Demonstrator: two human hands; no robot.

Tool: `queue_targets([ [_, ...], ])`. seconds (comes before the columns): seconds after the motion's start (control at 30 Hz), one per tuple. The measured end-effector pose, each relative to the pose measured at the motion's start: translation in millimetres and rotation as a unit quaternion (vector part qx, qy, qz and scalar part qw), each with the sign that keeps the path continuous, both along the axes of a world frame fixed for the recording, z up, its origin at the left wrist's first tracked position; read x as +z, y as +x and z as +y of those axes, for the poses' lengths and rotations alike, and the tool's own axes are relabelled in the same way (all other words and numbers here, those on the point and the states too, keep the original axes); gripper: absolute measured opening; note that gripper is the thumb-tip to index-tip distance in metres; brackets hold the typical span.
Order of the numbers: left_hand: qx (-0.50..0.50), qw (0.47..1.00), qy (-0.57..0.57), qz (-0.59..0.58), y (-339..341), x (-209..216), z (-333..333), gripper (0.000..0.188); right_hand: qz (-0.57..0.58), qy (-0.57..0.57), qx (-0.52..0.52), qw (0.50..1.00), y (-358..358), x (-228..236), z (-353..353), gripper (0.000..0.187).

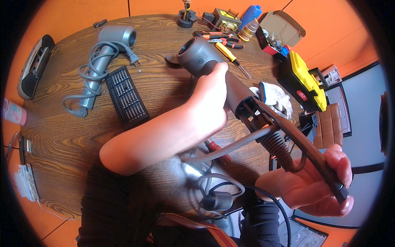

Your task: The person uses a screwdriver to remove screws from the base and handle of a hairdryer. They detach the lower housing and set it aside on the table.

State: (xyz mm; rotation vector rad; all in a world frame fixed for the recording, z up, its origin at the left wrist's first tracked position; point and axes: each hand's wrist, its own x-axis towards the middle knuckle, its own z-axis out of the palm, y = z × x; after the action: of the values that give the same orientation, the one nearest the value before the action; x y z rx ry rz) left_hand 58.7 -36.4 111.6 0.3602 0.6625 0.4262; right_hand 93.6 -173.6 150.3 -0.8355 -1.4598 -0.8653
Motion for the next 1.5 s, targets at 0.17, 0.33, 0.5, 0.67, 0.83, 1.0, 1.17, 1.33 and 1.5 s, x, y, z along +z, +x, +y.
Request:
queue_targets([
  [0.17, 0.006, 1.0, -0.002, 0.003, 0.8, 0.4, -0.6, 0.04, -0.013, -0.021, 0.043, 0.999, 8.6, -0.5, 3.4, 0.024],
  [0.33, 0.001, 1.0, -0.002, -0.004, 0.3, -1.0, -0.4, 0.04, 0.008, -0.011, 0.008, 1.0, 6.1, -4.4, 5.4, 0.027],
  [0.5, -0.001, 1.0, -0.02, -0.004, 0.6, -0.6, -0.1, 0.041, 0.026, -0.038, -0.068, 0.997, 2.8, -2.7, 0.8, 0.027],
  [0.67, 0.001, 1.0, -0.013, 0.003, 1.1, -0.7, -0.8, 0.04, 0.041, 0.046, -0.19, 0.98, 3.2, 7.7, -9.1, 0.019],
  [0.83, -0.005, 1.0, -0.007, 0.008, 1.4, -4.4, 0.2, 0.041, 0.037, 0.032, -0.175, 0.983, 4.8, 10.0, -11.4, 0.021],
  [1.0, 0.008, 1.0, 0.023, 0.001, 0.9, -5.2, -0.3, 0.041, 0.047, 0.035, -0.158, 0.986, 4.7, 9.1, -13.3, 0.021],
  [1.17, 0.023, 0.998, 0.062, -0.011, -0.8, -4.5, 1.3, 0.038, 0.019, 0.015, -0.158, 0.987, 5.7, 11.0, -13.1, 0.02],
  [1.33, 0.035, 0.995, 0.096, -0.008, 2.0, -10.4, 5.1, 0.037, 0.016, 0.022, -0.156, 0.987, 3.2, 7.3, -6.5, 0.02],
  [1.5, 0.041, 0.995, 0.089, 0.009, 4.3, -13.7, 3.7, 0.036, -0.001, -0.003, -0.165, 0.986, 2.3, 9.9, -7.2, 0.021],
])
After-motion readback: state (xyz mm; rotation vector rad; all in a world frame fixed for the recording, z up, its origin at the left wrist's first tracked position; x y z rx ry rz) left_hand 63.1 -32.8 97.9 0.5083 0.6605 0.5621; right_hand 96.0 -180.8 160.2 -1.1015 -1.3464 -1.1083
